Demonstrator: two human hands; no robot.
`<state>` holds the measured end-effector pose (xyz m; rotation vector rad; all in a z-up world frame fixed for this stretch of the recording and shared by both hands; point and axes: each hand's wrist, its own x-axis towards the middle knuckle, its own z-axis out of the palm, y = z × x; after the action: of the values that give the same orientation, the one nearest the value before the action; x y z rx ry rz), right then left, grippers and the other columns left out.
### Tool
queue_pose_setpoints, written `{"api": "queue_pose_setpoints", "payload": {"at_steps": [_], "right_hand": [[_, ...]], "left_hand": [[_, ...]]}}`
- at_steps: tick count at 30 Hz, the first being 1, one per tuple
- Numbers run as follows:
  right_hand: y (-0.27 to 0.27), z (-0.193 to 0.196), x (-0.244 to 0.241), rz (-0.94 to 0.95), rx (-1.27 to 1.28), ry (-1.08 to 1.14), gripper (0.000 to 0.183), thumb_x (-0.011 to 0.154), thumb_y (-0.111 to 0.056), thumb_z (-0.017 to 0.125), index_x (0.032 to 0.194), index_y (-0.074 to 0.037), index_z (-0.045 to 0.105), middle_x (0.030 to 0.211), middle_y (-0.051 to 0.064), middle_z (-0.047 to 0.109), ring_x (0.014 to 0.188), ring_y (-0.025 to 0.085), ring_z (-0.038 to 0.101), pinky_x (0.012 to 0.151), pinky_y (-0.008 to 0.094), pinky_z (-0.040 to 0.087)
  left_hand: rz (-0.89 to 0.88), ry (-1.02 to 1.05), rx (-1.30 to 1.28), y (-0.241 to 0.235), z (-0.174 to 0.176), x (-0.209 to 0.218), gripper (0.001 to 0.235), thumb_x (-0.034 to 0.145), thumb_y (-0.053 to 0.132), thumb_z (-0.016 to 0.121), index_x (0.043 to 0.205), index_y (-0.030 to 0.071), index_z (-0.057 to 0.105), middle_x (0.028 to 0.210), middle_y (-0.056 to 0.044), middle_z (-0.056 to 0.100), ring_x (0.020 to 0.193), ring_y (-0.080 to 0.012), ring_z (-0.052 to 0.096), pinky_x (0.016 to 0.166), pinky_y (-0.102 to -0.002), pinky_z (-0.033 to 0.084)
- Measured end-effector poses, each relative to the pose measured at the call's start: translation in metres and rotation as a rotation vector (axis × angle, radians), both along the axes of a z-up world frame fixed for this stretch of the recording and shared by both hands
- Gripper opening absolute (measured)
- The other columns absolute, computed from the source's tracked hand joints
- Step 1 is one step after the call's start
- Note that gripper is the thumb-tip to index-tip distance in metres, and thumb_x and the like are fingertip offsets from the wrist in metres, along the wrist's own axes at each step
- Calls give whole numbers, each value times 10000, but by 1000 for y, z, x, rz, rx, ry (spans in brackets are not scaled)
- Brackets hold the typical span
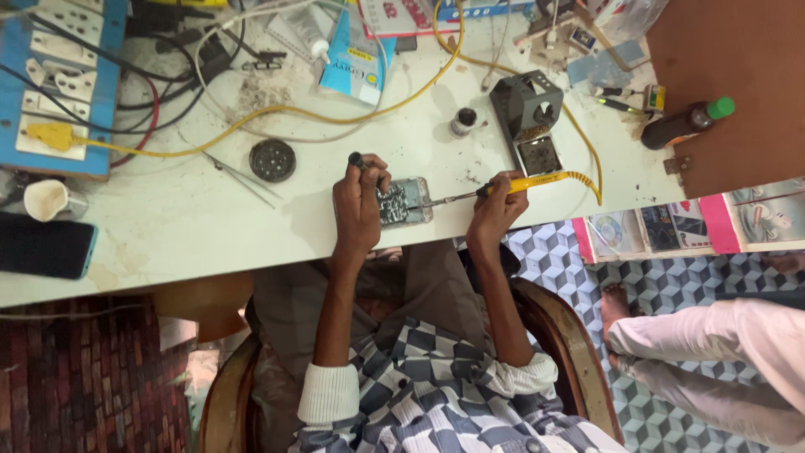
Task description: The person uses a soldering iron and tweezers to work on a small circuit board placed on a white table. They repeatedly apply the soldering iron to various points on the board while holding it steady with the tweezers.
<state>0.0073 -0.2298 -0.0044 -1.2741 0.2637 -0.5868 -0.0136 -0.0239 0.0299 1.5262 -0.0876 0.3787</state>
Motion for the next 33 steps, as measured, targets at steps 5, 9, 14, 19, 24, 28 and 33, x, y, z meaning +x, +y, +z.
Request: {"api": "queue_pose_setpoints", "payload": {"at_steps": [5,9,14,19,24,28,33], "right_hand": [[2,8,1,33,42,6,196,1070,-195,518,911,-81,499,633,-51,409,459,20,330,403,214,255],[3,10,0,50,7,44,167,1071,-151,505,923,-75,510,655,-44,424,493,18,344,432,213,269],[-1,0,-1,32,-79,-12,228,1105,-151,478,894,-69,504,649,-42,428,486,25,357,429,215,276],[-3,-17,-5,30,-42,13,215,1094,-188,508,909,-80,522,654,-48,449,495,25,377,437,216,295],[-4,-16,0,-14,7,48,207,1065,-244,558,927,-91,548,653,-64,458,491,22,380,427,218,290],[-3,-5,-1,73,52,77,167,1014,-220,569,920,-83,553,609,-55,445,442,34,350,394,236,259],[-4,4,-1,121,69,93,231,1044,-241,552,883,-76,539,600,-64,407,450,24,315,401,234,223]], "left_hand": [[-9,-6,-25,0,0,-1,289,1128,238,433,1073,-7,575,751,-57,602,703,-115,541,678,-285,454],[8,16,-6,0,0,-1,306,1126,264,435,1069,-2,576,729,-49,597,685,-107,534,659,-278,448],[9,42,19,0,-1,0,321,1118,276,425,1057,2,581,712,-53,594,662,-112,514,640,-282,428],[7,38,-39,1,-12,-3,284,1109,235,444,1038,-3,582,773,-55,604,726,-112,541,706,-283,461],[1,25,-142,-4,-17,6,244,1105,191,462,1020,-9,572,812,-47,573,741,-121,519,714,-289,459],[13,-3,-47,-2,-15,2,288,1113,237,443,1025,-10,563,775,-56,577,721,-122,522,708,-284,455],[-7,-35,-106,-3,-15,4,313,1121,265,455,1037,-21,550,798,-65,563,744,-128,518,725,-285,456]]}}
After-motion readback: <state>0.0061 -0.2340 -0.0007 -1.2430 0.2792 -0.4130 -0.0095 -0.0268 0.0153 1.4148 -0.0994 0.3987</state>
